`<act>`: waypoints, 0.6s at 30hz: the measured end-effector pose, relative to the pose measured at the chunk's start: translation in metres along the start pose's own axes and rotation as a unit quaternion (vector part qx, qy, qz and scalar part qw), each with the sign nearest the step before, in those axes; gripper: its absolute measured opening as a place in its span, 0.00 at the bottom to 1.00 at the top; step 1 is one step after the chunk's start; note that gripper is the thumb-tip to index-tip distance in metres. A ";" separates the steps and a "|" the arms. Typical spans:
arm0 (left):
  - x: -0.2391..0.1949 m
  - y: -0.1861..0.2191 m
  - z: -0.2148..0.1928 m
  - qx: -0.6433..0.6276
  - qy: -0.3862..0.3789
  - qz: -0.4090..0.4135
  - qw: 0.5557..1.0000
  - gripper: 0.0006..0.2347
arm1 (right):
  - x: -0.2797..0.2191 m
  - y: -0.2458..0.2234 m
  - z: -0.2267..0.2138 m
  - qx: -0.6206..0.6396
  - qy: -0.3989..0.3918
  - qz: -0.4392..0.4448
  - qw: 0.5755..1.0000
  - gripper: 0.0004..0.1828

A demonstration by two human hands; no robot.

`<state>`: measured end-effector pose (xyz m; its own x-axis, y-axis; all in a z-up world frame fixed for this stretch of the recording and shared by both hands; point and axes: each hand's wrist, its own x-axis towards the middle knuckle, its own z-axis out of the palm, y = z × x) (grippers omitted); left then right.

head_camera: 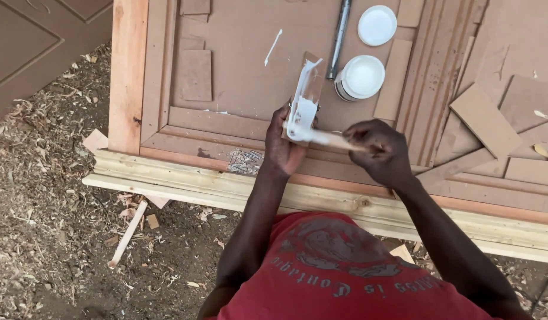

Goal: The person assembles a wooden frame by applying glue to small wooden pieces and attaching them to a larger board using a hammer and nails. They repeatedly pick up pieces, apply adhesive, position them, and hammer nails to secure the structure.

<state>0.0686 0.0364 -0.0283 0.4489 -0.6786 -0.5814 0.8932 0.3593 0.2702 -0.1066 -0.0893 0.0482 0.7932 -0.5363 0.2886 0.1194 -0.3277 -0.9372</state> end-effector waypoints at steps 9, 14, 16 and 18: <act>0.001 0.001 -0.022 -0.018 0.022 0.036 0.999 0.17 | -0.007 0.031 0.010 0.084 -0.035 0.147 0.985 0.15; -0.038 0.023 0.014 0.060 -0.068 0.025 0.996 0.17 | 0.018 0.049 0.005 0.106 0.031 0.166 0.980 0.16; -0.043 0.027 0.011 0.068 -0.089 0.016 0.994 0.18 | 0.027 0.050 0.000 0.092 0.059 0.169 0.980 0.17; -0.039 0.031 -0.003 0.063 -0.101 -0.005 0.993 0.20 | 0.036 0.047 -0.004 0.070 0.101 0.149 0.981 0.17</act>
<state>0.0785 0.0761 0.0008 0.4243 -0.8006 -0.4230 0.8882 0.2771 0.3664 -0.0743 -0.1270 0.0151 0.6724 -0.7400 0.0166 -0.0082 -0.0298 -0.9995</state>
